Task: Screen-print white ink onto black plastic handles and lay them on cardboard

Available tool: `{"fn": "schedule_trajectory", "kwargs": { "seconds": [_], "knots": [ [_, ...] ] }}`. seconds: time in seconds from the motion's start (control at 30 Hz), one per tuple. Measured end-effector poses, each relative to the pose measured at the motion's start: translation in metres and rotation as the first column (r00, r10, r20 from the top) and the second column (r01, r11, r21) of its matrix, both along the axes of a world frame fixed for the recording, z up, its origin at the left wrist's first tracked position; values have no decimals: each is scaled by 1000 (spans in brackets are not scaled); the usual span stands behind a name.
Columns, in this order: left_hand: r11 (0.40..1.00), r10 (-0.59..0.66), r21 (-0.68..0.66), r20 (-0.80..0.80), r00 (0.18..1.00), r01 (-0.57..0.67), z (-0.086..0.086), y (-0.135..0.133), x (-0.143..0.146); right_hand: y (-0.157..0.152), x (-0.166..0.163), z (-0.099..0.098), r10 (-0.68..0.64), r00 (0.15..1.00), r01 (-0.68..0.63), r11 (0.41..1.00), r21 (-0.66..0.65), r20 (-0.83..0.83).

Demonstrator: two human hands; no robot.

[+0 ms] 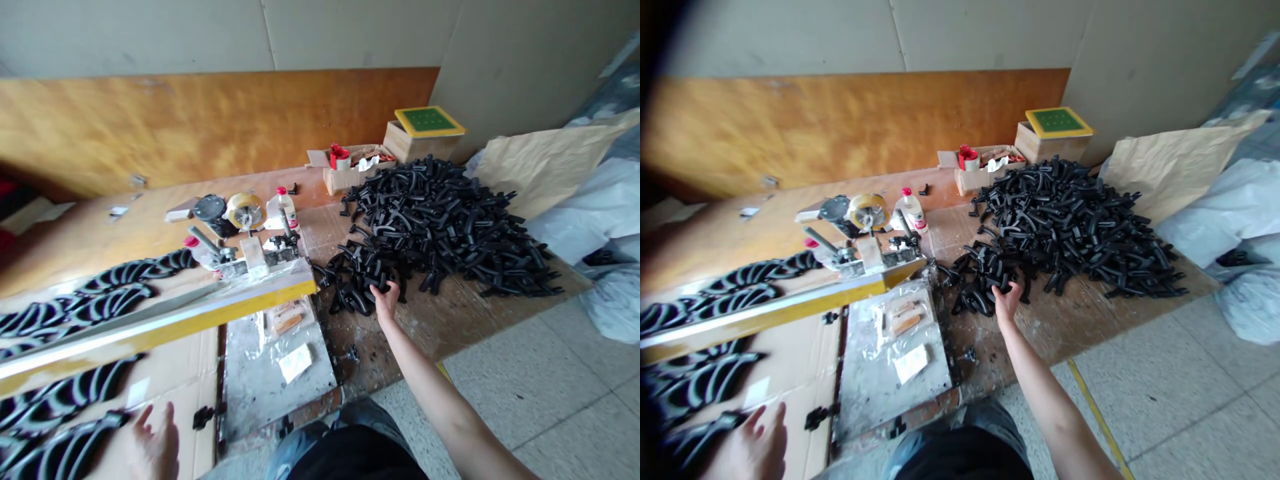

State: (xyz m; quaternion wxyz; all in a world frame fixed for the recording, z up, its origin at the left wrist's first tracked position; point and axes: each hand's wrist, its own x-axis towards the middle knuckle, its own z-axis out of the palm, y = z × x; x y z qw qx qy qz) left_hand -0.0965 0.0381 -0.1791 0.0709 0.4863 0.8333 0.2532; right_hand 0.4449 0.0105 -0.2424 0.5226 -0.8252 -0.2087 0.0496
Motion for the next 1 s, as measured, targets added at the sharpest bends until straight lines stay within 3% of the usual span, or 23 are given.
{"fn": "schedule_trajectory", "kwargs": {
  "seconds": [0.07,0.13,0.27,0.37,0.43,0.5,0.57,0.6,0.7,0.83,0.93,1.0],
  "knots": [
    [984,156,-109,148,977,-141,-5,-5,-8,-6,6,10,19,1000,-18,999,-45,22],
    [964,242,-174,245,939,-203,-10,-8,-17,-15,16,21,6,997,-1,998,-65,74],
    [962,246,-200,347,905,-185,-17,-8,-32,-24,19,51,-18,978,30,998,-58,208],
    [985,168,-110,475,864,-131,-17,-1,-34,-14,-17,79,202,964,-189,978,-88,173],
    [996,85,-27,550,831,-83,-14,5,-29,1,-58,96,503,854,-493,864,-101,133],
    [999,13,24,595,804,-33,-7,13,-19,18,-105,108,769,614,-759,637,-136,175],
    [999,-40,51,626,779,10,2,21,-8,35,-148,114,886,367,-874,433,-222,284],
    [998,-65,61,642,764,33,7,24,-3,42,-165,114,902,273,-884,372,-281,335],
    [993,-120,77,682,721,93,19,30,5,58,-199,106,909,124,-824,318,-470,398],
    [986,-167,115,660,732,121,39,38,11,60,-211,97,916,73,-696,330,-638,394],
    [964,-242,245,660,711,101,74,51,27,59,-216,101,889,70,-659,381,-648,452],
    [910,-370,405,686,627,94,109,63,47,62,-223,103,885,-27,-699,316,-641,465]
  ]
}}
